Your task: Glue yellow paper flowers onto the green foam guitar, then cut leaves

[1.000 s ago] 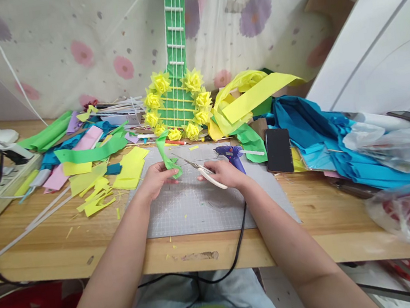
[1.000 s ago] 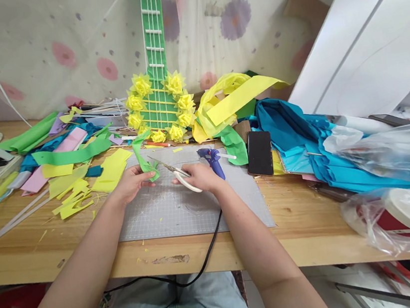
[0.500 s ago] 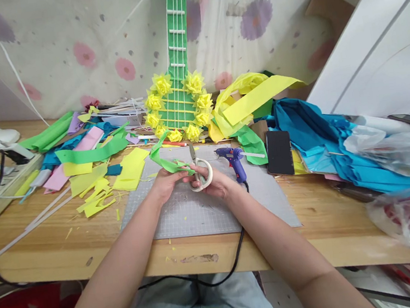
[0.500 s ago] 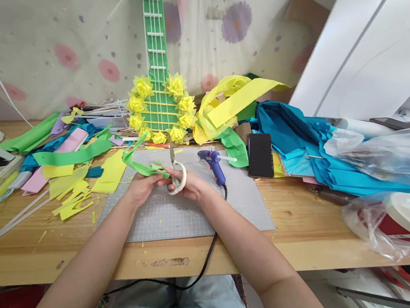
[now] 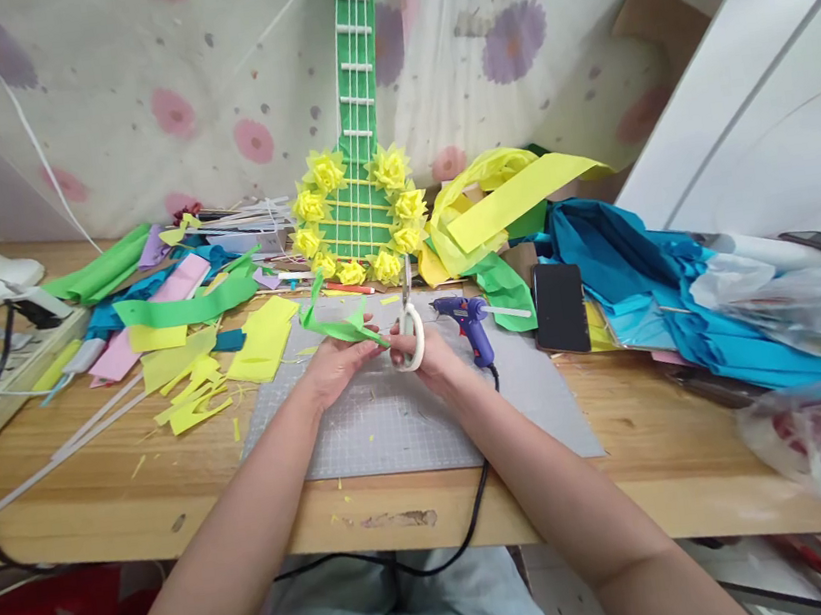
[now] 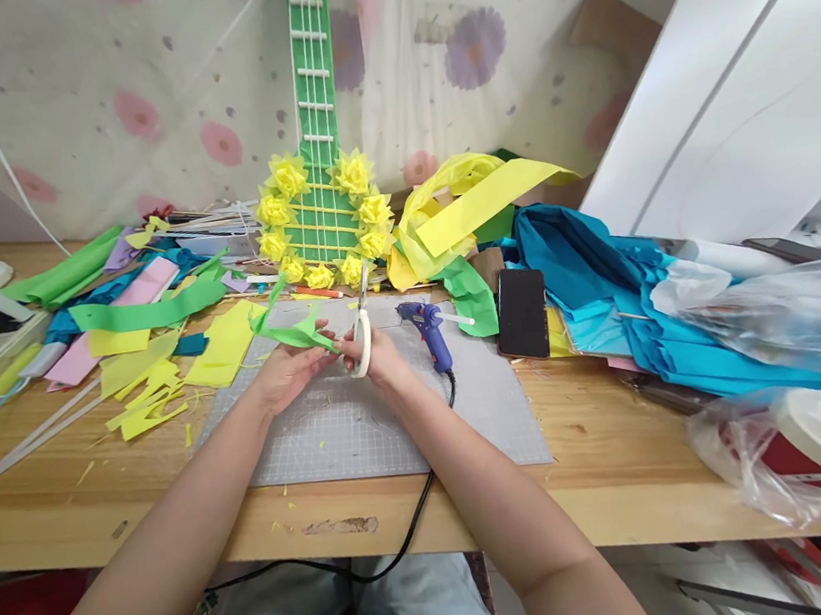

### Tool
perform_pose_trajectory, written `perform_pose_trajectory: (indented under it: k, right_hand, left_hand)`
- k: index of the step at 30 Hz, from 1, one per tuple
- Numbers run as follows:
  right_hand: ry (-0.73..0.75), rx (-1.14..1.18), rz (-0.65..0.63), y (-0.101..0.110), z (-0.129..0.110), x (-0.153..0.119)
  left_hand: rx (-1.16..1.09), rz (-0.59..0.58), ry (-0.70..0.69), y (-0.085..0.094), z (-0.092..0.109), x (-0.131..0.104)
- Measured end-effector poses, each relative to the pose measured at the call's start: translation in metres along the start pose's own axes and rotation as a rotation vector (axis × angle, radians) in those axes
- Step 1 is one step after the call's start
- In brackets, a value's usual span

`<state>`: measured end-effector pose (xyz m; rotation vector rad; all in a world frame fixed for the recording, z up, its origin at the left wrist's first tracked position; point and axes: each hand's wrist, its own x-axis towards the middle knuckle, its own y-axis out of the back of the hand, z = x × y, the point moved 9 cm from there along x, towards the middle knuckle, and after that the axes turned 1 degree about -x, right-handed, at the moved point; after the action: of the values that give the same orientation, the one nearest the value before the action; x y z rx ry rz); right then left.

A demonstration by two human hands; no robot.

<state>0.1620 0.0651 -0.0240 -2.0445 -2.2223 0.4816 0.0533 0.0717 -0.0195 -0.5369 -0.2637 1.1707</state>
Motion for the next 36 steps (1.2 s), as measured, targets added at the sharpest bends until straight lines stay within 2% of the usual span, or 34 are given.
perform_pose_trajectory:
  k: [3, 5, 7, 10, 13, 18, 22, 26, 30, 33, 36]
  right_hand:
    - [0.259, -0.316, 0.239, 0.019, -0.021, -0.004]
    - [0.338, -0.527, 0.307, 0.021, -0.029, -0.009]
    - [0.327, -0.704, 0.307, 0.017, -0.031, -0.013]
    - [0.258, -0.877, 0.293, 0.011, -0.03, -0.016]
    - [0.231, -0.935, 0.286, 0.006, -0.029, -0.017]
    - [0.332, -0.816, 0.28, 0.002, -0.026, -0.016]
    - [0.343, -0.8, 0.296, 0.003, -0.027, -0.015]
    - [0.249, -0.95, 0.26, 0.01, -0.034, -0.013]
    - [0.111, -1.167, 0.149, 0.014, -0.034, -0.015]
    - [0.077, -1.273, 0.006, 0.001, -0.028, -0.021]
    - [0.075, -1.358, -0.106, -0.014, -0.021, -0.027]
  left_hand:
    - [-0.096, -0.012, 0.141, -0.005, -0.015, -0.003]
    - [-0.153, 0.003, 0.203, -0.008, -0.023, -0.004]
    - [-0.181, 0.043, 0.22, -0.008, -0.027, -0.005]
    - [-0.166, 0.132, 0.176, -0.004, -0.026, -0.004]
    - [-0.155, 0.22, 0.123, 0.003, -0.021, -0.004]
    - [-0.145, 0.237, 0.125, 0.001, -0.021, -0.004]
    - [-0.104, 0.308, 0.047, 0.008, -0.018, -0.002]
    - [-0.13, 0.445, -0.08, 0.027, -0.005, -0.003]
    - [-0.334, 0.516, -0.052, 0.039, -0.001, -0.003]
    - [-0.468, 0.553, -0.022, 0.043, -0.002, -0.003]
    - [-0.451, 0.521, -0.038, 0.042, 0.0, -0.001]
